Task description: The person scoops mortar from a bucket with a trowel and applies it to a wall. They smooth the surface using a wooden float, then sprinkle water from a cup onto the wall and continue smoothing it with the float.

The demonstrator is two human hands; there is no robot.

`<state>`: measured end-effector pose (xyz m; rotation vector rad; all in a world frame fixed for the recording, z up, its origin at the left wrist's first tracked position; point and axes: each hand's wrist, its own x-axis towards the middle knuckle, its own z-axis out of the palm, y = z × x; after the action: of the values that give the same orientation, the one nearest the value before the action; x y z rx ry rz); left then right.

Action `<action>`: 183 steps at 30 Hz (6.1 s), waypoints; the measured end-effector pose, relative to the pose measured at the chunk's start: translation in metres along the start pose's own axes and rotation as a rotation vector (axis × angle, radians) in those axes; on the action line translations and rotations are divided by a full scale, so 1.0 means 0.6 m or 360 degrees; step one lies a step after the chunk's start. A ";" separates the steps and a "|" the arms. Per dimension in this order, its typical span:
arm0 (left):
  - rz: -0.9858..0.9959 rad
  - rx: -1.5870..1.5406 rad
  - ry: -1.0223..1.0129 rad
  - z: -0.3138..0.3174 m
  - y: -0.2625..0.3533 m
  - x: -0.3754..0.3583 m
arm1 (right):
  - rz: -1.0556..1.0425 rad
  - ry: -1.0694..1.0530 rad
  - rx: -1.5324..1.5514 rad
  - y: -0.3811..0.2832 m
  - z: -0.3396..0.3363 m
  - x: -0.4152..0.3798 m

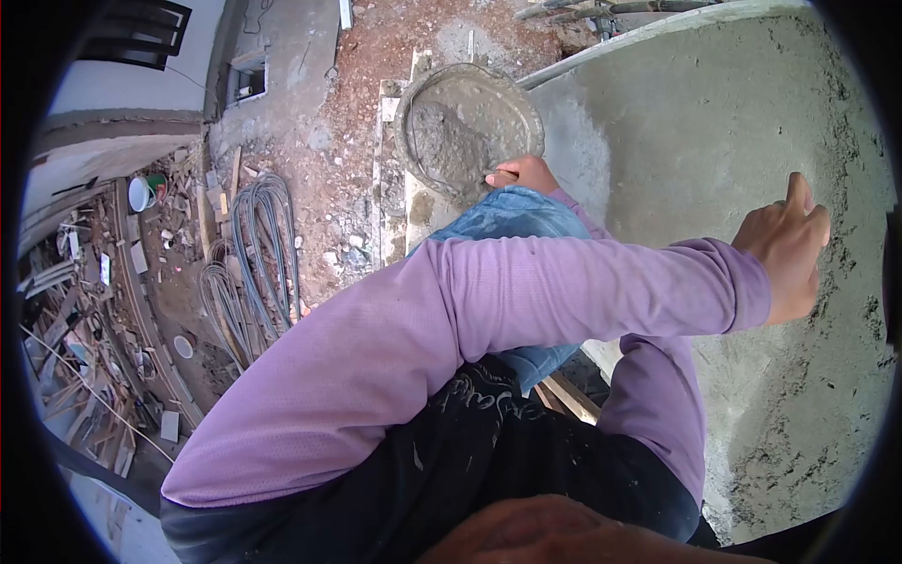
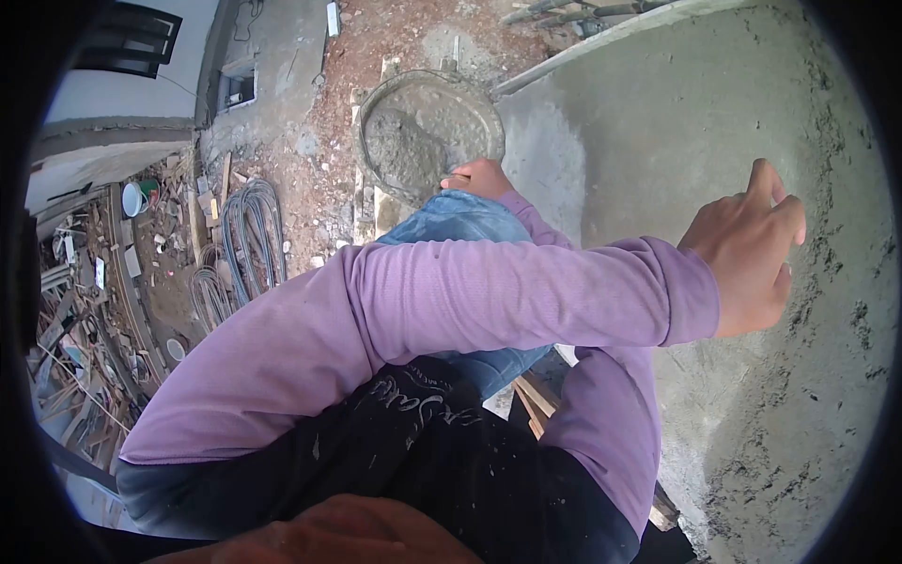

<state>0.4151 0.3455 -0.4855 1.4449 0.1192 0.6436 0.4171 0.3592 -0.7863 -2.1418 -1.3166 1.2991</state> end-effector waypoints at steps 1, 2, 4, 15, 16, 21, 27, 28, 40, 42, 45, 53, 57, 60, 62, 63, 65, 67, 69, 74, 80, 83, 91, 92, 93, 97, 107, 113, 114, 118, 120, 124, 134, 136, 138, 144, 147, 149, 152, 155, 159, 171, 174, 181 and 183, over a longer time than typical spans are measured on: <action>0.0010 -0.0020 0.0023 -0.003 0.000 0.000 | -0.0021 0.0027 0.0074 0.007 -0.002 -0.013; 0.0033 -0.0035 0.0044 -0.005 -0.002 0.001 | -0.0010 0.0107 0.0078 0.004 -0.005 -0.025; 0.0039 -0.0033 0.0062 -0.009 -0.006 0.004 | -0.0113 0.0220 -0.0048 0.016 -0.010 -0.033; 0.0018 -0.0076 0.0033 -0.003 -0.003 0.002 | -0.0725 0.0722 -0.1312 -0.024 -0.033 -0.062; 0.0025 -0.0078 0.0048 -0.004 -0.003 0.003 | -0.0727 0.0763 -0.1386 -0.014 -0.026 -0.055; 0.0055 -0.0066 0.0042 0.000 -0.008 0.009 | -0.0582 0.0606 -0.1225 -0.026 -0.025 -0.029; 0.0012 -0.0036 -0.0093 0.000 -0.001 0.005 | -0.0401 0.0443 -0.1138 -0.042 -0.025 -0.022; 0.0007 -0.0042 -0.0103 -0.002 -0.002 0.007 | -0.0392 0.0369 -0.1088 -0.038 -0.027 -0.023; 0.0111 -0.0017 0.0096 0.007 -0.014 0.001 | -0.0050 0.0643 -0.0782 0.006 -0.028 -0.001; 0.0104 -0.0014 0.0086 0.005 -0.012 0.004 | -0.0263 0.0723 -0.0685 0.002 0.013 -0.007; 0.0036 -0.0038 0.0027 -0.006 -0.003 -0.002 | -0.0283 0.0492 -0.0580 -0.017 -0.005 -0.064; 0.0106 -0.0040 0.0092 0.004 -0.007 0.002 | -0.0006 0.0543 -0.0667 0.033 -0.065 -0.095; 0.0074 -0.0047 -0.0013 0.015 -0.001 -0.008 | 0.0162 0.0143 -0.0290 0.008 0.004 -0.013; 0.0069 -0.0033 -0.0049 0.020 0.003 -0.012 | 0.0103 0.0025 0.0070 -0.007 0.026 -0.002; 0.0055 -0.0042 -0.0034 0.016 0.007 -0.012 | -0.0017 0.0135 0.0126 0.003 0.016 -0.026; 0.0058 -0.0030 -0.0004 0.011 0.004 -0.009 | -0.0078 0.0201 0.0148 0.002 0.007 -0.034; 0.0080 -0.0034 0.0022 0.010 0.004 -0.004 | -0.0147 0.0321 -0.0015 0.002 -0.003 -0.047; 0.0010 -0.0076 0.0113 0.007 -0.009 -0.004 | -0.0319 0.0553 -0.0194 -0.001 -0.018 -0.061; 0.0000 -0.0066 0.0057 0.007 0.000 0.002 | -0.0516 0.0801 -0.0346 0.010 -0.009 -0.076; 0.0031 -0.0062 -0.0155 0.026 0.002 -0.007 | -0.0744 0.0908 -0.0977 0.018 -0.021 -0.070; 0.0035 0.0020 -0.0255 0.028 0.000 -0.024 | -0.0750 0.0950 -0.1155 0.049 -0.008 -0.052; 0.0023 0.0043 -0.0276 0.032 0.008 -0.031 | -0.0588 0.0825 -0.1131 0.066 0.005 -0.038; 0.0072 0.0003 -0.0228 0.032 0.008 -0.026 | -0.0350 0.0840 -0.1121 -0.002 -0.057 -0.020; 0.0061 0.0012 -0.0231 0.032 0.006 -0.024 | -0.0411 0.0771 -0.1182 -0.002 -0.047 -0.010; 0.0047 0.0021 -0.0226 0.031 0.003 -0.021 | -0.0477 0.0695 -0.1242 0.000 -0.038 -0.001; 0.0004 -0.0009 -0.0181 0.019 0.008 -0.018 | -0.0656 0.0706 -0.1278 0.021 -0.037 -0.047; 0.0023 0.0142 -0.0310 0.026 -0.002 -0.018 | 0.0048 0.0445 -0.0909 0.004 -0.060 -0.059; 0.0058 0.0088 -0.0287 0.011 -0.001 -0.007 | 0.0038 0.0601 -0.0896 0.030 -0.056 -0.030; 0.0035 0.0084 -0.0281 0.012 -0.002 -0.005 | -0.0014 0.0573 -0.0788 0.017 -0.032 -0.023; 0.0010 0.0131 -0.0262 0.012 -0.001 -0.008 | -0.0057 0.0194 -0.0252 -0.007 0.021 -0.003; 0.0044 0.0198 -0.0302 0.010 0.001 -0.010 | -0.0107 0.0173 -0.0132 -0.001 0.010 -0.019; 0.0104 0.0092 -0.0211 0.008 -0.001 -0.009 | -0.0105 0.0276 -0.0056 0.012 -0.008 -0.055; 0.0228 -0.0086 -0.0153 0.009 0.039 -0.066 | -0.0002 0.0657 -0.0171 0.025 -0.013 -0.086; 0.0191 -0.0192 -0.0247 -0.017 0.065 -0.092 | -0.0012 0.0650 -0.0202 0.002 -0.028 -0.092; 0.0314 -0.0474 -0.0194 -0.045 0.067 -0.129 | -0.0073 0.0711 -0.0264 -0.011 -0.043 -0.108; 0.0397 0.0064 0.0679 -0.298 -0.033 -0.235 | -0.0249 0.0825 -0.0545 -0.077 -0.141 -0.174; 0.0034 0.0389 0.1256 -0.459 -0.129 -0.316 | -0.0392 0.0841 -0.0573 -0.164 -0.214 -0.216; -0.0165 0.0565 0.1519 -0.551 -0.177 -0.383 | -0.0634 0.0918 -0.0513 -0.235 -0.281 -0.251; -0.0350 0.0678 0.1723 -0.668 -0.248 -0.492 | -0.0724 0.0868 -0.0245 -0.329 -0.390 -0.308; -0.0485 0.0767 0.1830 -0.696 -0.253 -0.525 | -0.0784 0.0744 0.0380 -0.374 -0.497 -0.354; -0.0519 0.1552 0.1486 -0.741 -0.287 -0.526 | -0.0843 0.0394 0.0874 -0.251 -0.702 -0.332; -0.0923 0.2052 0.1219 -0.782 -0.400 -0.814 | 0.0232 0.1580 -0.0570 -0.056 -0.328 -0.334; -0.1039 0.2000 0.1282 -0.747 -0.415 -0.796 | -0.0041 0.0959 -0.0847 -0.062 -0.200 -0.195; -0.1156 0.1705 0.1134 -0.648 -0.369 -0.835 | -0.0161 0.0423 -0.0836 0.002 0.025 -0.006; -0.1291 0.1736 0.1140 -0.635 -0.373 -0.879 | -0.0118 0.0299 -0.0589 0.003 0.039 -0.004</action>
<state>-0.1172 0.4325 -0.9124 1.8823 1.7393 0.3615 0.3982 0.3517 -0.7989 -2.3564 -1.6381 0.8515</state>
